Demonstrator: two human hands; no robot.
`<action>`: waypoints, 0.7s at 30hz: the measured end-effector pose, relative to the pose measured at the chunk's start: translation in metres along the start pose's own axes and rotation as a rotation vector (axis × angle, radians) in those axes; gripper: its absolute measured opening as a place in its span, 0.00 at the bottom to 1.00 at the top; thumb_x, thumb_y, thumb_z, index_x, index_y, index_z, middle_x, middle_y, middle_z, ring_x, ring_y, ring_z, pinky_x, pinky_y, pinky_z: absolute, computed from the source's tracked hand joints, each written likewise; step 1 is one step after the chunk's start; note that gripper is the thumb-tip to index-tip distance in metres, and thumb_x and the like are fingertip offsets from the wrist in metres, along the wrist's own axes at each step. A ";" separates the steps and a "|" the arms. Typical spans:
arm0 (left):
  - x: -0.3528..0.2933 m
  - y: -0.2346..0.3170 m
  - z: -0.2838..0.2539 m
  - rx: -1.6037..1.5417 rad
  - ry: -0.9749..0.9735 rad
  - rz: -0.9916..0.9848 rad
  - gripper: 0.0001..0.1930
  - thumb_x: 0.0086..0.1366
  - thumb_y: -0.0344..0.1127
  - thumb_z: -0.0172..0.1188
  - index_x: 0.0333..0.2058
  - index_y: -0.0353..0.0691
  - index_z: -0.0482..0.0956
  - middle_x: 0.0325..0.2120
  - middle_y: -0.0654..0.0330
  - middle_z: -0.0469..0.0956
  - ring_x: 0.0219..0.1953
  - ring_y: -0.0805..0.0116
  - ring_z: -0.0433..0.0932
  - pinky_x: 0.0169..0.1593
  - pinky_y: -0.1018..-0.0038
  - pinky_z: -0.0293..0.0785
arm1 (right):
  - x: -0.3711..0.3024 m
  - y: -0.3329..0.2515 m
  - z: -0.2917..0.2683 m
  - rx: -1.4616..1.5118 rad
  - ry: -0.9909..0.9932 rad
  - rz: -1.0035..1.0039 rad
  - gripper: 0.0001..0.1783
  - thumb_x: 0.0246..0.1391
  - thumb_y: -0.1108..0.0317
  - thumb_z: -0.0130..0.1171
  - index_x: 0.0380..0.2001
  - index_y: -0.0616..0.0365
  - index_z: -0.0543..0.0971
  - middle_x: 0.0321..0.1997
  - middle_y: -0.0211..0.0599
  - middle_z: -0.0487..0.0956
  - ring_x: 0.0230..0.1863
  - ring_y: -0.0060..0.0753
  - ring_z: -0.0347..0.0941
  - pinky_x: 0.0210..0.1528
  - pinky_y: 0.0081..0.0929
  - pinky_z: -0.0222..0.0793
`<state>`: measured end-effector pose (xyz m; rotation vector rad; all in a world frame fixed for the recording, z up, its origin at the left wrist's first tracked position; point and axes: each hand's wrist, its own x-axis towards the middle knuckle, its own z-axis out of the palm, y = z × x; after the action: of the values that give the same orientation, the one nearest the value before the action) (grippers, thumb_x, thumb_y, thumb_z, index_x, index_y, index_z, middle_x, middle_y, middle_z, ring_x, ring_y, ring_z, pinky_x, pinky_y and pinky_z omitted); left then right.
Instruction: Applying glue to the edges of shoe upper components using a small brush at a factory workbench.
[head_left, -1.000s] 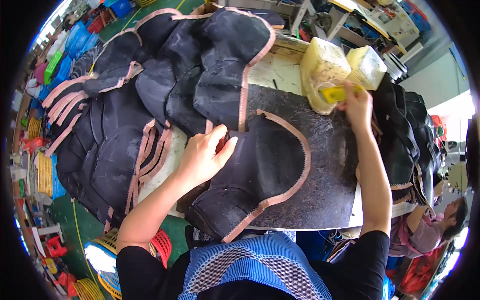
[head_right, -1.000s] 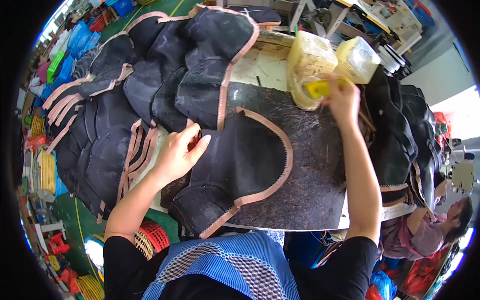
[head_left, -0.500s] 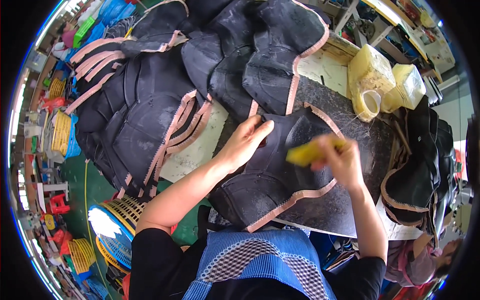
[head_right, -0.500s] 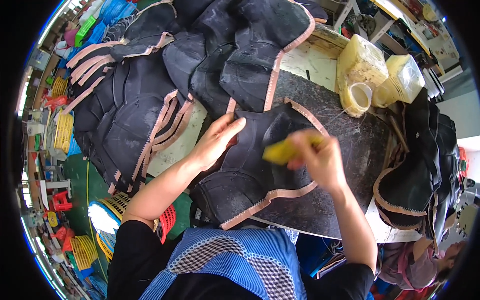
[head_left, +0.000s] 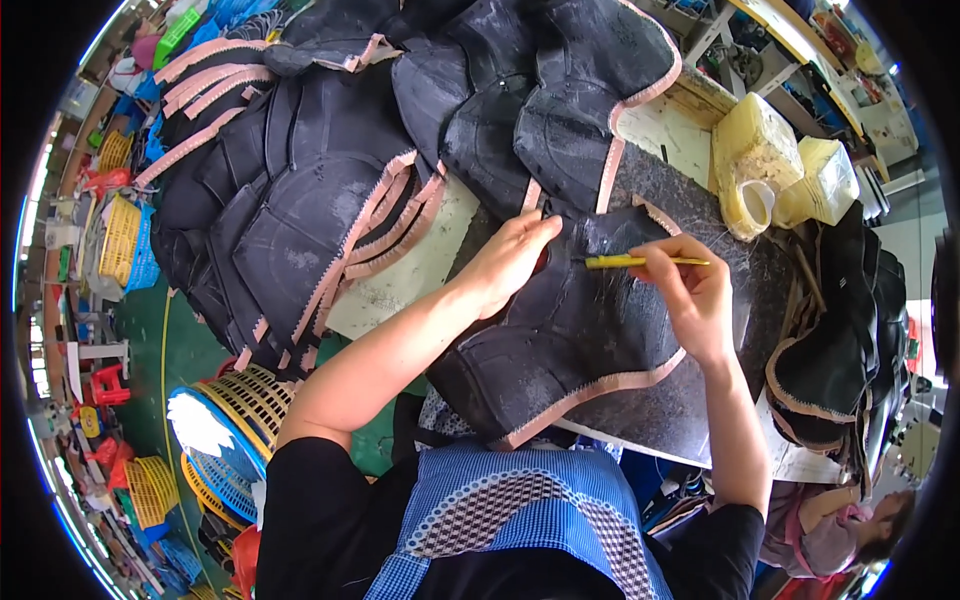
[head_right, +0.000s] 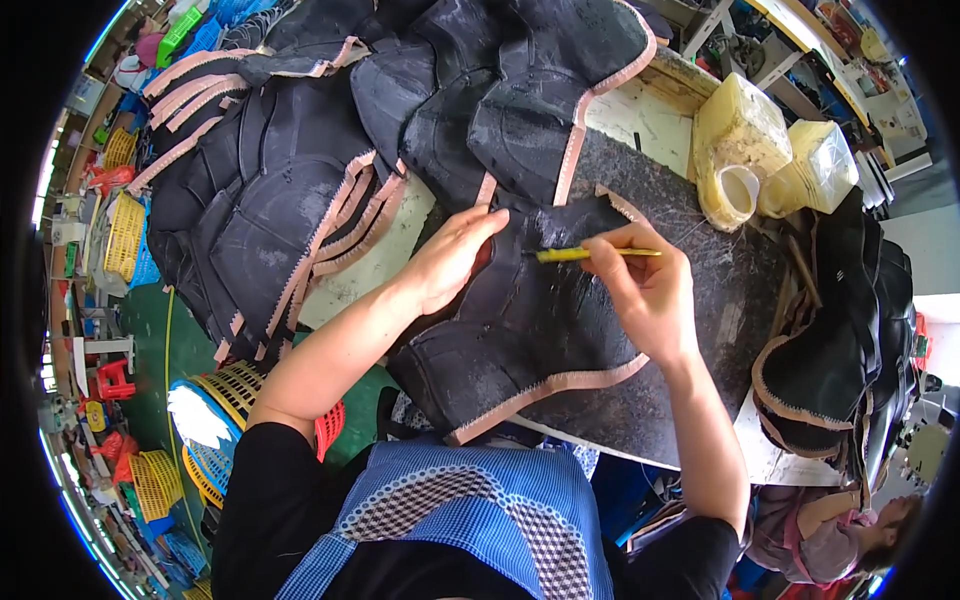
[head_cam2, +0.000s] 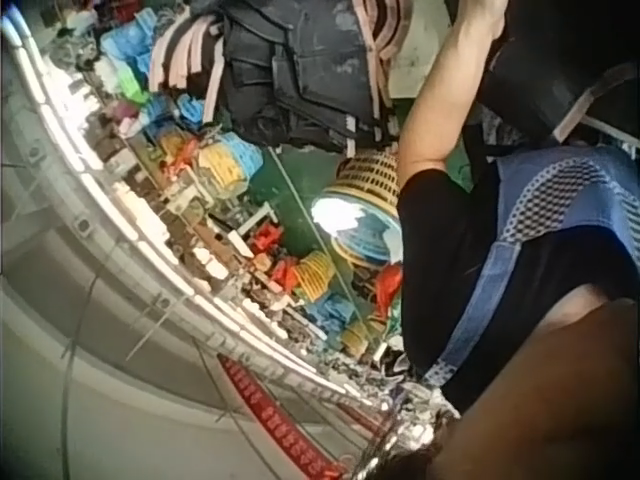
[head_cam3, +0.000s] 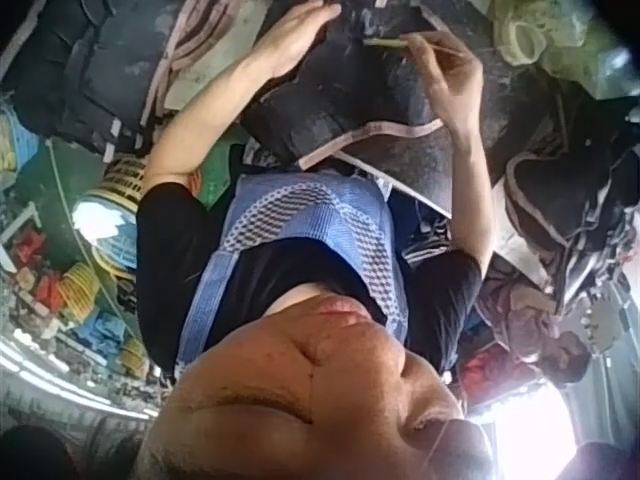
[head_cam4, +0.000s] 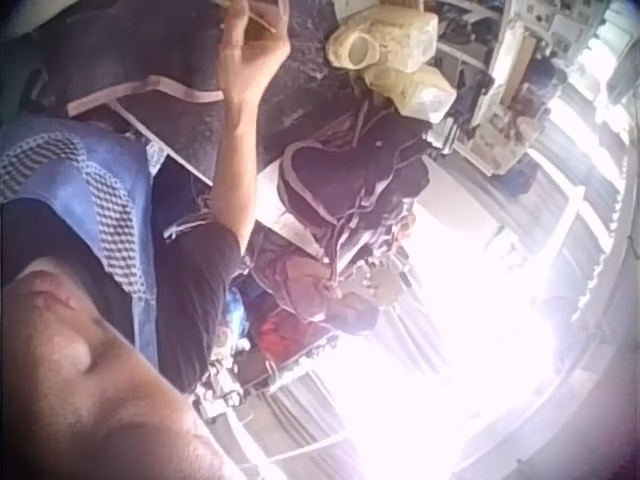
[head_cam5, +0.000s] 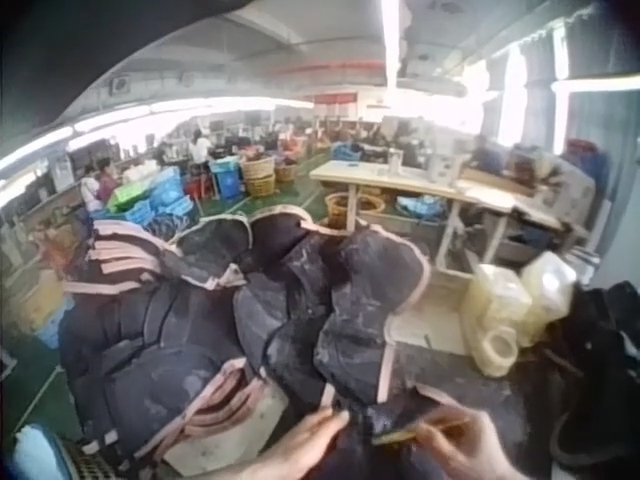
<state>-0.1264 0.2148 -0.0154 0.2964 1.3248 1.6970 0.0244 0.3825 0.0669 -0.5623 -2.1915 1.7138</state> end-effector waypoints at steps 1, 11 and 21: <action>-0.001 -0.002 0.001 -0.005 -0.003 -0.005 0.12 0.75 0.43 0.50 0.31 0.45 0.70 0.23 0.78 0.58 0.26 0.88 0.55 0.29 0.83 0.54 | -0.009 0.005 -0.009 -0.178 -0.123 0.046 0.11 0.61 0.67 0.60 0.33 0.66 0.80 0.27 0.34 0.82 0.28 0.18 0.76 0.30 0.18 0.70; -0.009 0.006 0.014 0.234 -0.056 0.251 0.09 0.69 0.31 0.54 0.44 0.36 0.69 0.34 0.67 0.69 0.37 0.80 0.66 0.42 0.79 0.66 | 0.004 0.013 -0.022 -0.266 0.068 -0.035 0.13 0.64 0.65 0.58 0.37 0.68 0.79 0.33 0.36 0.83 0.35 0.19 0.78 0.38 0.17 0.72; -0.015 -0.005 0.017 0.233 0.038 0.341 0.19 0.71 0.26 0.52 0.59 0.34 0.65 0.37 0.66 0.71 0.37 0.81 0.66 0.41 0.83 0.65 | -0.001 -0.002 -0.022 0.343 0.114 0.065 0.20 0.69 0.56 0.51 0.47 0.63 0.80 0.33 0.40 0.83 0.19 0.20 0.77 0.20 0.13 0.71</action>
<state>-0.1044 0.2136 -0.0084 0.6599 1.5710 1.8318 0.0346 0.4001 0.0743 -0.6283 -1.7660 1.9807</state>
